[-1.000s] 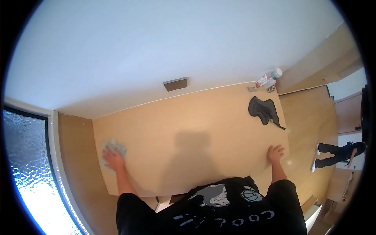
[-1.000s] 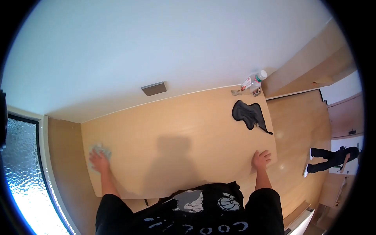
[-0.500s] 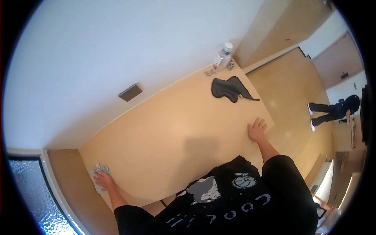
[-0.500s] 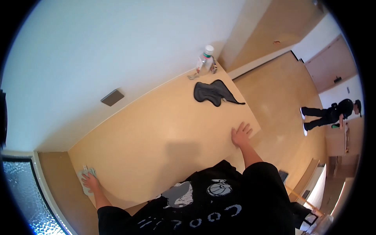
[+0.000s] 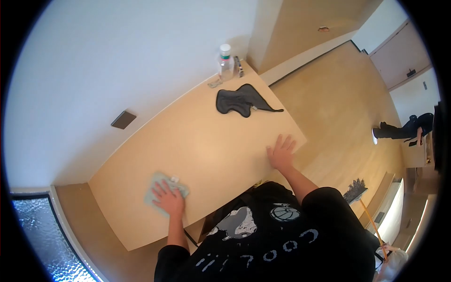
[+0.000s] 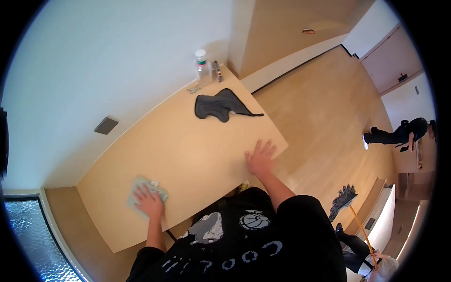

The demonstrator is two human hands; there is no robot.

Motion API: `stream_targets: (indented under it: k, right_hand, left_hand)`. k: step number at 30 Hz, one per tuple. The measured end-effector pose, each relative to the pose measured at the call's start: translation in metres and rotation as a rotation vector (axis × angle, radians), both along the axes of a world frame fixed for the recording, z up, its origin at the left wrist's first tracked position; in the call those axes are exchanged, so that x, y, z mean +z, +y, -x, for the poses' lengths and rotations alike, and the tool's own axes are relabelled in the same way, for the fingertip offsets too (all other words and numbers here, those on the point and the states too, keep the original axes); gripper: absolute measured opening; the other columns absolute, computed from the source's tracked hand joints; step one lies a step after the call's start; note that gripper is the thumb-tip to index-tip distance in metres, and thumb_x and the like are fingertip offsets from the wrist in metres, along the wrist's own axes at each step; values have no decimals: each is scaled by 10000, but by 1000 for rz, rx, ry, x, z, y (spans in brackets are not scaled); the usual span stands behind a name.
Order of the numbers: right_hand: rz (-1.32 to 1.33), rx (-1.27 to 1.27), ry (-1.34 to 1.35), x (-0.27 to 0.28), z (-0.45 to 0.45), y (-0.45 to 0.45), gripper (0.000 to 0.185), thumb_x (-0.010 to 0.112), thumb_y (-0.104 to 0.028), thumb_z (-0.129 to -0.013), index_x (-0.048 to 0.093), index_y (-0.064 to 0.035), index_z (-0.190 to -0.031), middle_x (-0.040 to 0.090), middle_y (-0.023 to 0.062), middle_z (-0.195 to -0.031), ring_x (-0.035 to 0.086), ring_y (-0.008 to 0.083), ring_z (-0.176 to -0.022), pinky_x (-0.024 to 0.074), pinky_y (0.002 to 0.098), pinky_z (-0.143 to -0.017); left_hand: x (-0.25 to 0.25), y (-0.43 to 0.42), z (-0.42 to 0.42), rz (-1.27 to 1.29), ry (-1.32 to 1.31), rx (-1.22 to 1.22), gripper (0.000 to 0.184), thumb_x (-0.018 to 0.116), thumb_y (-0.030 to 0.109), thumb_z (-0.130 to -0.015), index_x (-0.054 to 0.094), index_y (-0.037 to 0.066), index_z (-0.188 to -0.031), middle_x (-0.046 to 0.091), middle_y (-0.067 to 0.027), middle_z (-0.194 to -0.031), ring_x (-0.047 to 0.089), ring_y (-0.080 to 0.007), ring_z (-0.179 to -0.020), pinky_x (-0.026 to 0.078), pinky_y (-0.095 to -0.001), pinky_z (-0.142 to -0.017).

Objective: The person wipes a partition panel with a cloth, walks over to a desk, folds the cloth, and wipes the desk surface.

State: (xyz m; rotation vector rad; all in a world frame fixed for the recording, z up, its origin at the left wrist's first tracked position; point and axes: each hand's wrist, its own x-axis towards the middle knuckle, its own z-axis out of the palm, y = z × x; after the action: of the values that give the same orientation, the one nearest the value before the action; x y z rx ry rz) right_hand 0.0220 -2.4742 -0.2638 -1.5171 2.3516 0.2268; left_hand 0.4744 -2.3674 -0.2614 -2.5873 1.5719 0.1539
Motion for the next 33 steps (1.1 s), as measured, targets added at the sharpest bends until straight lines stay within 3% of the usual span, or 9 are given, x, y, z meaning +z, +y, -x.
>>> stream_targets:
  k: [9, 12, 15, 18, 21, 24, 27, 33]
  right_hand:
    - [168, 339, -160, 9, 78, 23, 790, 623, -463, -909, 334, -147, -1572, 206, 208, -1647, 191, 482, -1486, 197, 752, -1122]
    - [363, 233, -83, -18, 107, 8, 729, 656, -398, -881, 414, -119, -1510, 291, 193, -1595, 277, 449, -1435, 202, 775, -1089]
    - [416, 261, -65, 1, 127, -24, 680, 643, -376, -895, 445, -89, -1479, 435, 196, -1494, 431, 425, -1336, 342, 694, -1049]
    - [254, 234, -246, 22, 124, -57, 647, 626, -383, -908, 466, -72, -1453, 574, 190, -1327, 583, 398, -1151, 463, 578, -960]
    - [302, 167, -161, 8, 115, -72, 627, 586, -406, -931, 467, -67, -1444, 641, 192, -1197, 646, 386, -1015, 515, 503, -896]
    - [351, 177, -39, -11, 114, -79, 555, 551, -430, -945, 521, -69, -1366, 661, 187, -1138, 650, 365, -1000, 518, 502, -867]
    - [276, 117, -128, -3, 115, -89, 480, 541, -437, -947, 568, -69, -1253, 676, 176, -1083, 658, 348, -989, 523, 483, -839]
    - [327, 70, -148, -15, 111, -90, 436, 565, -430, -939, 589, -69, -1183, 681, 168, -1070, 672, 338, -969, 523, 483, -830]
  left_hand:
    - [19, -62, 218, 12, 130, -462, 708, 468, 534, -962, 397, 175, -1568, 222, -161, -1678, 148, -459, -1532, 97, -777, -1119]
    - [14, -81, 267, 65, 145, -564, 727, 504, 537, -943, 398, 172, -1563, 237, -160, -1668, 162, -465, -1523, 100, -787, -1107]
    - [10, -105, 306, 103, 187, -672, 719, 524, 541, -933, 432, 167, -1539, 260, -158, -1654, 181, -468, -1510, 103, -788, -1104]
    - [26, -138, 328, 10, 252, -712, 720, 568, 544, -905, 471, 165, -1509, 284, -151, -1638, 200, -455, -1502, 104, -785, -1108]
    - [9, -157, 327, 114, 247, -810, 727, 605, 545, -871, 502, 165, -1483, 307, -143, -1625, 215, -439, -1499, 99, -778, -1115]
    - [15, -162, 330, 22, 220, -796, 734, 615, 541, -860, 503, 172, -1484, 315, -139, -1622, 217, -431, -1501, 93, -768, -1125]
    - [22, -166, 335, -15, 230, -782, 726, 611, 535, -864, 504, 171, -1483, 313, -148, -1624, 202, -434, -1510, 90, -761, -1130]
    - [-8, -164, 325, 99, 179, -946, 694, 605, 549, -875, 529, 207, -1474, 322, -150, -1627, 229, -435, -1505, 138, -783, -1103]
